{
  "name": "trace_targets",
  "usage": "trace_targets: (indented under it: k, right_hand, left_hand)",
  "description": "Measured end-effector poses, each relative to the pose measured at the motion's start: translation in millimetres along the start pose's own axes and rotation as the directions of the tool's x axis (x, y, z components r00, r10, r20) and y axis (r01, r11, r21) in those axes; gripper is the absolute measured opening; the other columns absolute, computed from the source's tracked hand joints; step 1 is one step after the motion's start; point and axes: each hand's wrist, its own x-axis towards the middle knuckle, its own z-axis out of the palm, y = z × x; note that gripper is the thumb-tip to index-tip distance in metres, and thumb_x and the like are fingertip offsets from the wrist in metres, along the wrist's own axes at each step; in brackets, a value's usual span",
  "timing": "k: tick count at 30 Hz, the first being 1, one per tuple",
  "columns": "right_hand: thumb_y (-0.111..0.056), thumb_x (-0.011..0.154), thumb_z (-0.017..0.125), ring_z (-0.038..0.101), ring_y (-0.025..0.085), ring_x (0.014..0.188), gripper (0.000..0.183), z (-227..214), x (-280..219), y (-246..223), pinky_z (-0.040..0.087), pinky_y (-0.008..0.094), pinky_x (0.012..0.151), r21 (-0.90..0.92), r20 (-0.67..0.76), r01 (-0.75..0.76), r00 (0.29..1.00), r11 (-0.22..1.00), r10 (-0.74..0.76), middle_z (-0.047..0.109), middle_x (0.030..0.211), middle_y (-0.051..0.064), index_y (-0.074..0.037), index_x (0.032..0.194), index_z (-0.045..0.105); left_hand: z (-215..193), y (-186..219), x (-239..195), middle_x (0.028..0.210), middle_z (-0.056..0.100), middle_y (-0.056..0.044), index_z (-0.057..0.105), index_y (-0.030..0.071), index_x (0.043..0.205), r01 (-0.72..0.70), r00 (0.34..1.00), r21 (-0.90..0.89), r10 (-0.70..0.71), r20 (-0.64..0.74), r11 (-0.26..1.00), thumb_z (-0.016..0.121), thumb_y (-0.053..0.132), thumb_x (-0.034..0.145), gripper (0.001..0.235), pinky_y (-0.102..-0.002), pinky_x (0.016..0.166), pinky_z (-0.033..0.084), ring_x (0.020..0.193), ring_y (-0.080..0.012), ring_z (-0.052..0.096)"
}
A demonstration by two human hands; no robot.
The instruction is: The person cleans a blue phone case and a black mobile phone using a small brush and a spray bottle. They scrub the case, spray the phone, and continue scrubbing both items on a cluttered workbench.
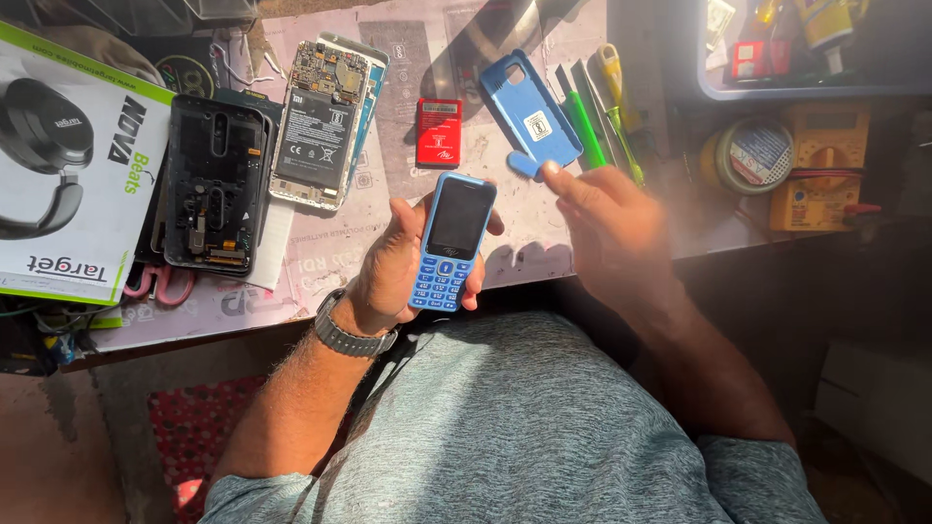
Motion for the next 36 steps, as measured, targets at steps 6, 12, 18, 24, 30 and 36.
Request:
trace_targets:
  k: [6, 12, 18, 24, 30, 36]
  right_hand:
    - [0.01, 0.088, 0.068, 0.065, 0.024, 0.071, 0.057, 4, -4, -6, 0.05, 0.036, 0.06, -0.094, 0.074, 0.105, 0.992, 0.99, -0.098, 0.064, 0.09, 0.009, -0.016, 0.139, 0.066]
    - [0.012, 0.09, 0.069, 0.064, 0.023, 0.071, 0.056, -3, -10, 3, 0.049, 0.036, 0.059, -0.127, 0.09, 0.158, 0.985, 0.979, -0.147, 0.065, 0.092, 0.012, -0.017, 0.138, 0.067]
    - [0.01, 0.085, 0.07, 0.066, 0.026, 0.074, 0.06, -4, -17, 6, 0.05, 0.038, 0.061, -0.137, 0.132, 0.172, 0.979, 0.975, -0.155, 0.066, 0.095, 0.012, -0.02, 0.137, 0.067]
    - [0.01, 0.086, 0.07, 0.066, 0.025, 0.075, 0.061, -5, -21, 13, 0.051, 0.036, 0.062, -0.1, 0.123, 0.195, 0.976, 0.976, -0.182, 0.066, 0.094, 0.01, -0.02, 0.139, 0.066]
    - [0.01, 0.09, 0.071, 0.064, 0.021, 0.071, 0.056, 2, -18, 7, 0.05, 0.035, 0.059, -0.097, 0.136, 0.155, 0.981, 0.983, -0.141, 0.065, 0.093, 0.011, -0.019, 0.138, 0.067]
    - [0.002, 0.104, 0.07, 0.07, 0.024, 0.08, 0.04, -4, 6, 9, 0.055, 0.036, 0.066, -0.194, 0.021, -0.013, 1.0, 0.981, 0.017, 0.067, 0.103, 0.012, -0.013, 0.141, 0.064]
  left_hand:
    - [16, 5, 11, 0.117, 0.062, -0.011, 0.045, 0.005, 0.149, 0.011, 0.995, 0.17, 0.007, -0.1, 0.985, 0.069, 0.058, 0.087, 0.085, -0.032, 0.06, 0.063, 0.078, -0.015, 0.07]
    - [25, 15, 7, 0.113, 0.063, -0.008, 0.041, 0.012, 0.154, 0.132, 0.984, 0.272, -0.093, -0.152, 0.953, 0.072, 0.004, 0.086, 0.075, -0.031, 0.063, 0.063, 0.072, -0.0125, 0.067]
    - [29, 8, 4, 0.105, 0.062, -0.008, 0.036, 0.017, 0.158, 0.127, 0.987, 0.285, -0.094, -0.128, 0.95, 0.069, -0.002, 0.087, 0.081, -0.031, 0.064, 0.063, 0.077, -0.0118, 0.066]
    - [29, 6, 1, 0.101, 0.061, -0.006, 0.037, 0.018, 0.157, 0.148, 0.986, 0.369, -0.106, -0.132, 0.918, 0.071, -0.004, 0.086, 0.081, -0.029, 0.061, 0.062, 0.077, -0.0107, 0.065]
    - [28, 6, 0, 0.099, 0.062, -0.006, 0.038, 0.016, 0.155, 0.117, 0.988, 0.311, -0.08, -0.131, 0.943, 0.069, -0.005, 0.088, 0.076, -0.029, 0.06, 0.061, 0.072, -0.0113, 0.064]
    - [25, 15, 4, 0.089, 0.073, -0.008, 0.058, 0.004, 0.124, 0.146, 0.968, 0.662, 0.032, -0.249, 0.735, 0.069, 0.012, 0.091, 0.035, -0.03, 0.062, 0.062, 0.07, -0.0146, 0.073]
